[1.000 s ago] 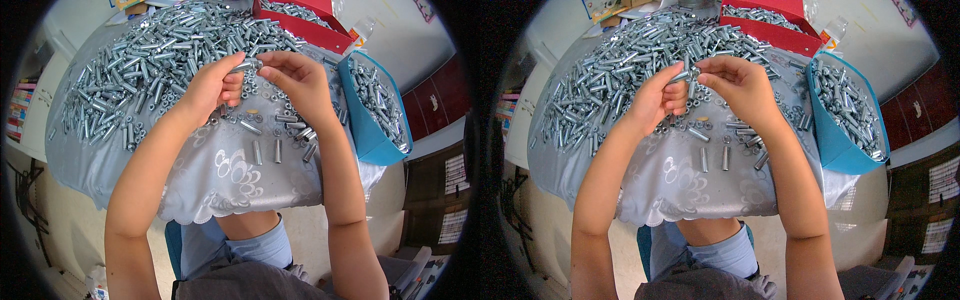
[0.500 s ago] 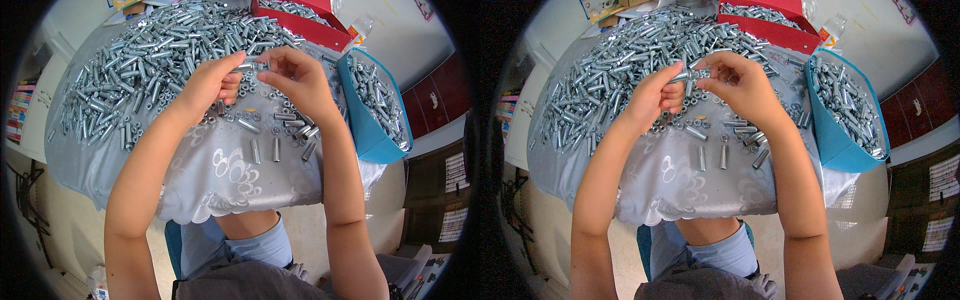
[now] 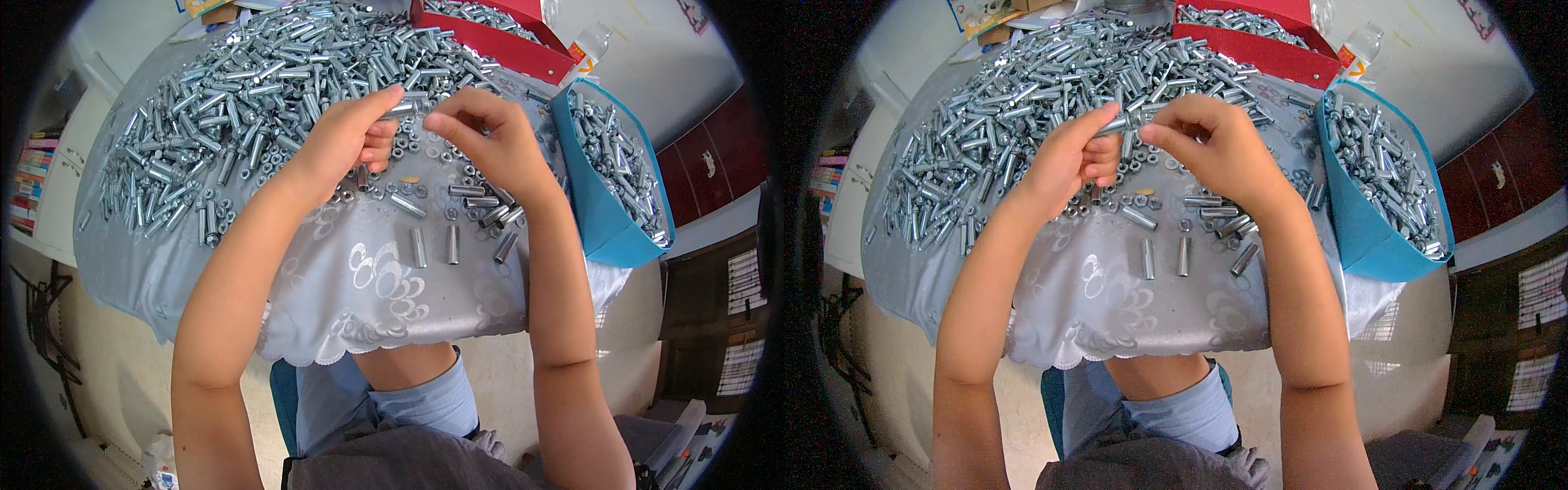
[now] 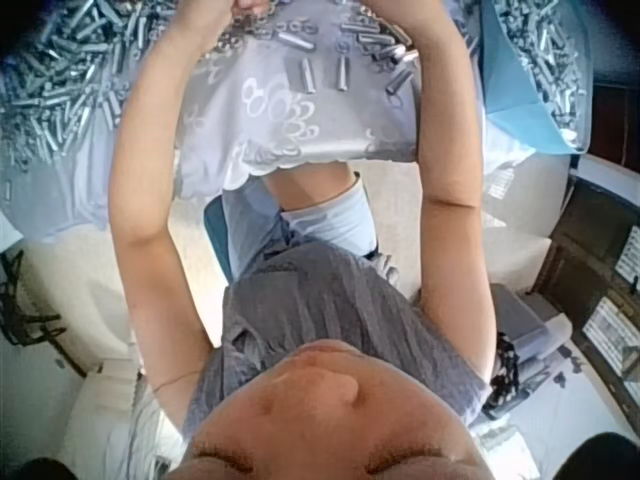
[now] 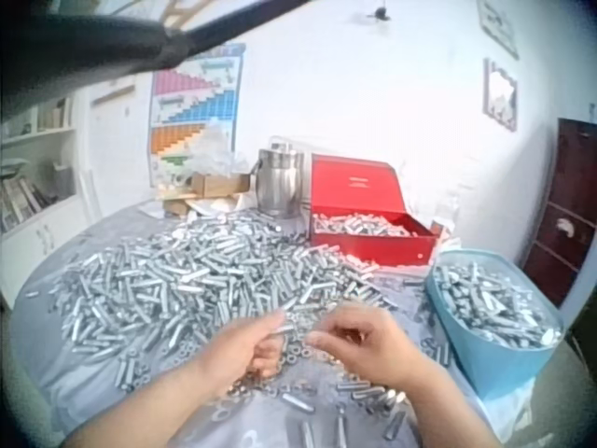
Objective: The person sits at a table covered with a large pile of metal bolts, nuts, and washers. They repeatedly pick up a bolt and a washer, slide the washer onto the bolt, and place the assembled unit into a blue container on the right. The person continues this repetitive assembly process throughout the clip.
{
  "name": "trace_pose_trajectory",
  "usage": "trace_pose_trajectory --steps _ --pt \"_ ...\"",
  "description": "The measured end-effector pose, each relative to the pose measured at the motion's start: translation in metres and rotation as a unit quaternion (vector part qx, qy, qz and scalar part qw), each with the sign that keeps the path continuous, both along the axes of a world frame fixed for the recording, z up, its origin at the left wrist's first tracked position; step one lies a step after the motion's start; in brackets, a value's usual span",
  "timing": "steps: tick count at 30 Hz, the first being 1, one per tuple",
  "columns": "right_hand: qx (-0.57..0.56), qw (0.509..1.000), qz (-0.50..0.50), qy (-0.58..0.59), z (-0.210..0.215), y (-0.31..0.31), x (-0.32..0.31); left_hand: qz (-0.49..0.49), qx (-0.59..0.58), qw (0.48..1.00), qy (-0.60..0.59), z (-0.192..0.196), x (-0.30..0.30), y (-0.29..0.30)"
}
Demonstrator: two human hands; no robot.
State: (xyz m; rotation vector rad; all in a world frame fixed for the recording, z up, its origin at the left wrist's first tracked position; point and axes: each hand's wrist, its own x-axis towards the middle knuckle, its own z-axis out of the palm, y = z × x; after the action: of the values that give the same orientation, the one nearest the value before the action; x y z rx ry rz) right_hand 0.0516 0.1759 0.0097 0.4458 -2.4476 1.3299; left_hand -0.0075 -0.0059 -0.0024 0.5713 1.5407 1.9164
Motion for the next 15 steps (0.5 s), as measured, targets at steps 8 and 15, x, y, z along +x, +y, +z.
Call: trace_pose_trajectory --steps 8,15 --pt "-0.022 0.999 -0.012 0.042 0.0016 -0.0062 0.0013 0.001 -0.003 1.0 -0.011 0.0003 0.0004 0.0003" --pt "-0.041 0.997 -0.002 -0.06 0.0011 -0.0027 0.003 -0.004 0.0 1.0 -0.018 0.0016 0.0044 0.0006"
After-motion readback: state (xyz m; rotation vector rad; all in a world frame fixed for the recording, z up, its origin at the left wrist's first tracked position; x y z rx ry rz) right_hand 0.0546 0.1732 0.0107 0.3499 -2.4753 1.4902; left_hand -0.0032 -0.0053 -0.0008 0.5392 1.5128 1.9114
